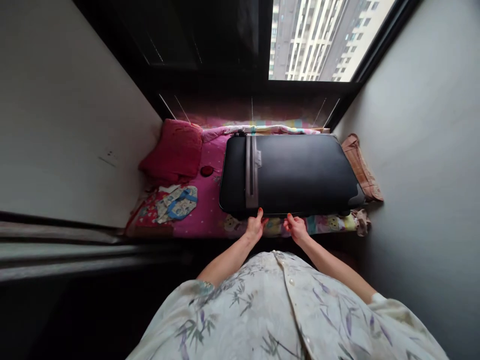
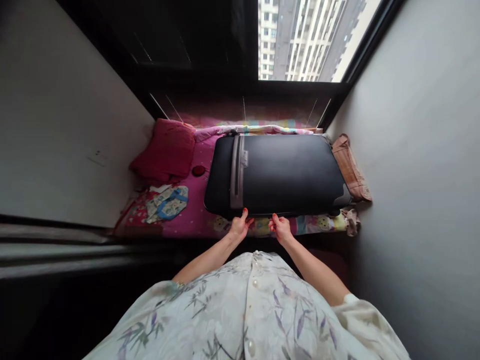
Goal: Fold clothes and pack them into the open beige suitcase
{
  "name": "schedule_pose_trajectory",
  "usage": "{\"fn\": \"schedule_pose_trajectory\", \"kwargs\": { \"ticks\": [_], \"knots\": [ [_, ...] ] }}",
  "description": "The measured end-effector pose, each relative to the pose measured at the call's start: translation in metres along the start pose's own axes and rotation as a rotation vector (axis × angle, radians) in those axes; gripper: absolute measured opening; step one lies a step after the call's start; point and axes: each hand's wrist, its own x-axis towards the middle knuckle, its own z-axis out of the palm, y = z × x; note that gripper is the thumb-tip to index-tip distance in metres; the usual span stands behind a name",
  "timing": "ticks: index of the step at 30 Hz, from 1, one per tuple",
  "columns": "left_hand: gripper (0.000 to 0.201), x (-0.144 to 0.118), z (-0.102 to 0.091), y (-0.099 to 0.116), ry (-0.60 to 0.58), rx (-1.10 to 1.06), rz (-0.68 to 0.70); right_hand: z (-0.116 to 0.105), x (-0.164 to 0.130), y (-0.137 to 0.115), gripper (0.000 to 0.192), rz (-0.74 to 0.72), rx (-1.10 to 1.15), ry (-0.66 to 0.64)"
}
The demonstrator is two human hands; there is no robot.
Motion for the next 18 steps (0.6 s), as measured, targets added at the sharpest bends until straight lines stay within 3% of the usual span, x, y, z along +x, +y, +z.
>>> {"fn": "schedule_pose_trajectory", "kwargs": {
  "ticks": [10,18],
  "knots": [
    [0.024,-0.004,0.009,0.010,0.066,0.135,0.003,-0.008,0.014,-0.024,0.029,0.071,0.009,0.022],
    [0.026,0.001,0.006,0.016,0.094,0.279,0.013,-0.083,0.030,-0.047,0.010,0.003,0.127,0.245]
  ]
}}
